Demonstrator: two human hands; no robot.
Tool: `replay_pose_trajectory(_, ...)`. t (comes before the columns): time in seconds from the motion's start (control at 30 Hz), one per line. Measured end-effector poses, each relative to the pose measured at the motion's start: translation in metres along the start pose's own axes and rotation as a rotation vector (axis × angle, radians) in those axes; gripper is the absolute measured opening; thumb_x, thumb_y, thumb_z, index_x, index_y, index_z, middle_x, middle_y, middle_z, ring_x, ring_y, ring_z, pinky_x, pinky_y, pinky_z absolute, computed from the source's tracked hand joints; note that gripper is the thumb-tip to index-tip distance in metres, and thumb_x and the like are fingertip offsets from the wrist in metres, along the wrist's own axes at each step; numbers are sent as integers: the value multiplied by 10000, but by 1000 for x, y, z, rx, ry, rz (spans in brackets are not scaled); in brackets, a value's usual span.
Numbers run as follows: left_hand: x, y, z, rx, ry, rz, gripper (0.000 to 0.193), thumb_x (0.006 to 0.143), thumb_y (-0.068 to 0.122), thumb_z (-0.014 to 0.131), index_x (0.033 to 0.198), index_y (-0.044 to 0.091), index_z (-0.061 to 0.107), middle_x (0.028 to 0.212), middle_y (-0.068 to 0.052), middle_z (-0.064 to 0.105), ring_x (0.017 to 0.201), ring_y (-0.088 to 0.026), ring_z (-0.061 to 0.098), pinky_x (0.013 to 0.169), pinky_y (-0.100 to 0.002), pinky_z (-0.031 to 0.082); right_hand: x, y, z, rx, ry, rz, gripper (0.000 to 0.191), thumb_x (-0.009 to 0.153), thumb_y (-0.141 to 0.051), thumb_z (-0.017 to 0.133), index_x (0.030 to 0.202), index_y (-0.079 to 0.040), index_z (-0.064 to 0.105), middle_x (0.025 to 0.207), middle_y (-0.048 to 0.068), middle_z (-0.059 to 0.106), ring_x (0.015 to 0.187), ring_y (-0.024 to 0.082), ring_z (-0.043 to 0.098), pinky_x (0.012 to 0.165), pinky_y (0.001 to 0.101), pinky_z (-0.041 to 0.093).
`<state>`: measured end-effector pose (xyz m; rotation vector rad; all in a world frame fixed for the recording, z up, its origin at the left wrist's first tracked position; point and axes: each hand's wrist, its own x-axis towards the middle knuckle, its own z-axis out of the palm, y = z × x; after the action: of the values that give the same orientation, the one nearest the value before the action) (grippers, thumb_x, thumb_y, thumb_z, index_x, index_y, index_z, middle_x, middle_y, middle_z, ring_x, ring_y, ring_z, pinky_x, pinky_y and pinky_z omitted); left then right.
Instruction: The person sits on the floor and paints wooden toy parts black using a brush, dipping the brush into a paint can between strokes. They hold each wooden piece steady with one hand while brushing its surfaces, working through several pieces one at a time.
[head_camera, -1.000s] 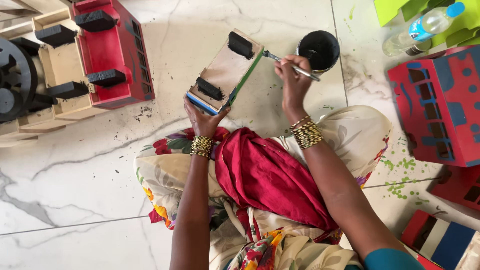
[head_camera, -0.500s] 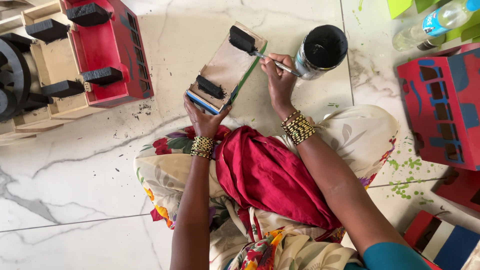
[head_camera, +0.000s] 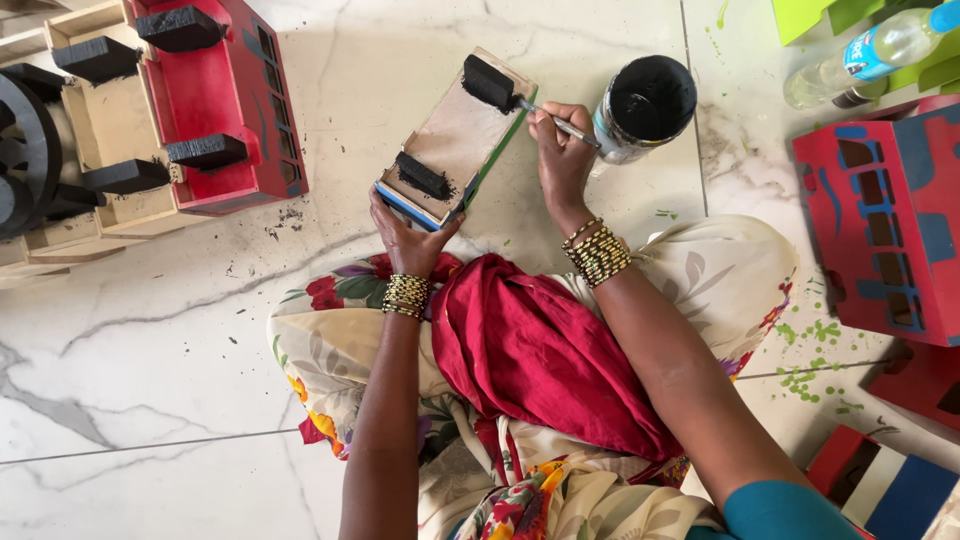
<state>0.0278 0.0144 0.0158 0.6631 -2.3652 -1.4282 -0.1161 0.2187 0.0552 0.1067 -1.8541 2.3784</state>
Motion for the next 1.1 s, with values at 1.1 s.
replay_pose_trajectory(1.1,15,-38,-27,-291,272,-47,882,979,156,816,1647,24,256,1685,-214,299,1545,-312,340,1232,-441,356,-2,-142,-38,152,16,138,80,1019,36,686,1081,20,638,1089,142,719,1005,258,775,883,335,677)
